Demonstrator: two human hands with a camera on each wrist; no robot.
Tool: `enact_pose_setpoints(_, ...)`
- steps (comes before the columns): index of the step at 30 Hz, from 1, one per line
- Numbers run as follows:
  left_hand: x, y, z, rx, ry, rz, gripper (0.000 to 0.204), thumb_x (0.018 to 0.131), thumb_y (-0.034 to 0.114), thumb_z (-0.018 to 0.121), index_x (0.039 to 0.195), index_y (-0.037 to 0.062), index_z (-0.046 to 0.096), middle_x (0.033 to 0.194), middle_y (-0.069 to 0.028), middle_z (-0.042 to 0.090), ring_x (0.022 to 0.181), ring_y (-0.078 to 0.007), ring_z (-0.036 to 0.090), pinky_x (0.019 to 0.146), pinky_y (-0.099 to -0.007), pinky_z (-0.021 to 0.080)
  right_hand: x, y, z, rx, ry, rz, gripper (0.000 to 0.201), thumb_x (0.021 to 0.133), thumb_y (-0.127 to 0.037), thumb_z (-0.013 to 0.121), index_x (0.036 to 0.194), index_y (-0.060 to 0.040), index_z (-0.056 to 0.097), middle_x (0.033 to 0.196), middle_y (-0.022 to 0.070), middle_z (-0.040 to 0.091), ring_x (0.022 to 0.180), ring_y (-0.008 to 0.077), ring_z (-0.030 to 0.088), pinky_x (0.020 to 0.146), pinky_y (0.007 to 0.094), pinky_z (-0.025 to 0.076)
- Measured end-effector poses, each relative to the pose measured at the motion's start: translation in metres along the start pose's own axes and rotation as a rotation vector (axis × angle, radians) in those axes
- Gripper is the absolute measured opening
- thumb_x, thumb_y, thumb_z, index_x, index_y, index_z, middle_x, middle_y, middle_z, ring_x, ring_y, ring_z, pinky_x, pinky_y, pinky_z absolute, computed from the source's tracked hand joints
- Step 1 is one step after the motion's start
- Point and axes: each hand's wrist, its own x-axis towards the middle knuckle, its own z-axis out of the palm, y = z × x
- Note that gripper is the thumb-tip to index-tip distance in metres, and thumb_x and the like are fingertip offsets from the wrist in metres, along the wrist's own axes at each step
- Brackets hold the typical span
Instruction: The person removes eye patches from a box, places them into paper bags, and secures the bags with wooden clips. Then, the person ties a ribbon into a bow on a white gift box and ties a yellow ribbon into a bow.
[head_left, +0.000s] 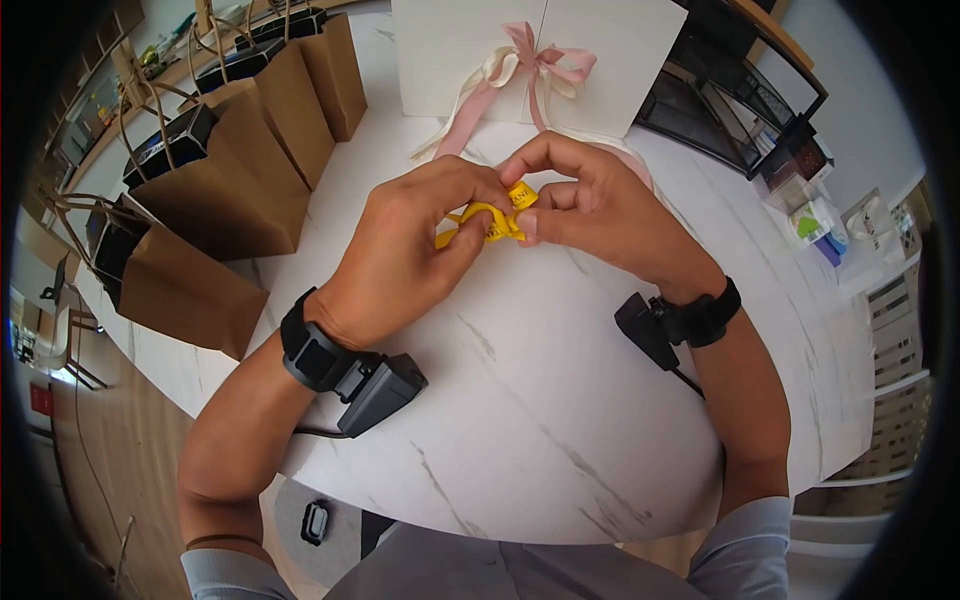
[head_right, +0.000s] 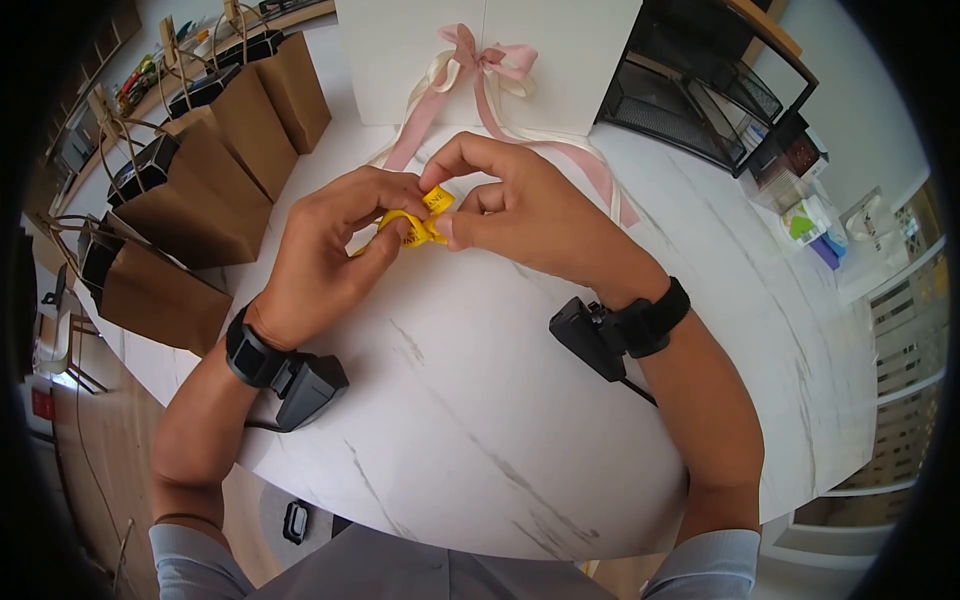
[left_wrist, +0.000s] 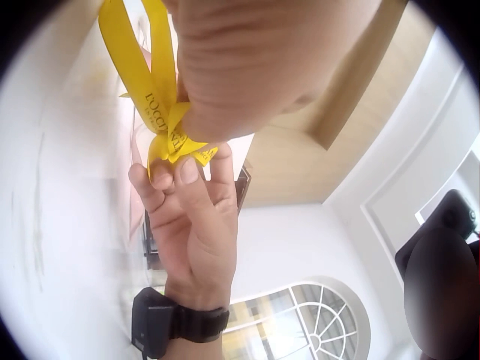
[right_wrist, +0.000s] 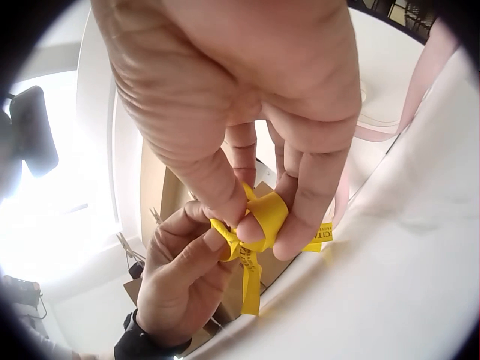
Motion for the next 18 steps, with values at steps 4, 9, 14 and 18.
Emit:
enact_pose_setpoints(4, 0.000, -0.001, 0.000, 0.011, 0.000, -0.027, 0.017, 0.094, -0.009, 0.058, 0.108, -0.0048, 0.067, 0.111, -0.0128, 0.071, 0.106, -0.0209, 0.069, 0.100, -0.0343, 0.054, 0.000, 0.000, 0.009, -0.037, 0.014, -0.088, 0.036, 0.088, 0.006, 0.059, 0.124, -0.0001, 0.060, 0.117, 0.0043, 0.060, 0.080, 0.0056, 0.059, 0.069, 0.0207, 0.047)
enact_pose_setpoints(9, 0.000, -0.003, -0.001, 0.044, -0.036, -0.120, 0.016, 0.095, -0.008, 0.057, 0.109, -0.0057, 0.065, 0.107, -0.0129, 0.072, 0.101, -0.0203, 0.071, 0.100, -0.0345, 0.054, 0.002, 0.013, 0.005, -0.248, 0.003, -0.099, 0.042, 0.084, 0.010, 0.055, 0.124, -0.0025, 0.060, 0.104, 0.0014, 0.062, 0.078, 0.0042, 0.055, 0.066, 0.0202, 0.044)
enact_pose_setpoints(14, -0.001, -0.003, 0.001, 0.050, -0.042, -0.099, 0.012, 0.096, -0.007, 0.057, 0.105, -0.0052, 0.063, 0.104, -0.0124, 0.072, 0.099, -0.0208, 0.070, 0.099, -0.0346, 0.054, 0.003, 0.017, 0.006, -0.253, 0.055, -0.113, 0.038, 0.086, 0.007, 0.055, 0.122, -0.0028, 0.061, 0.101, 0.0032, 0.064, 0.077, 0.0051, 0.054, 0.066, 0.0215, 0.044)
enact_pose_setpoints(18, 0.000, 0.001, -0.002, 0.052, -0.092, -0.085, 0.012, 0.096, -0.007, 0.057, 0.105, -0.0047, 0.063, 0.103, -0.0124, 0.072, 0.099, -0.0212, 0.070, 0.098, -0.0353, 0.054, 0.004, 0.016, 0.007, -0.354, 0.103, -0.251, 0.032, 0.087, 0.004, 0.059, 0.119, -0.0028, 0.063, 0.093, 0.0056, 0.067, 0.073, 0.0065, 0.057, 0.064, 0.0227, 0.046)
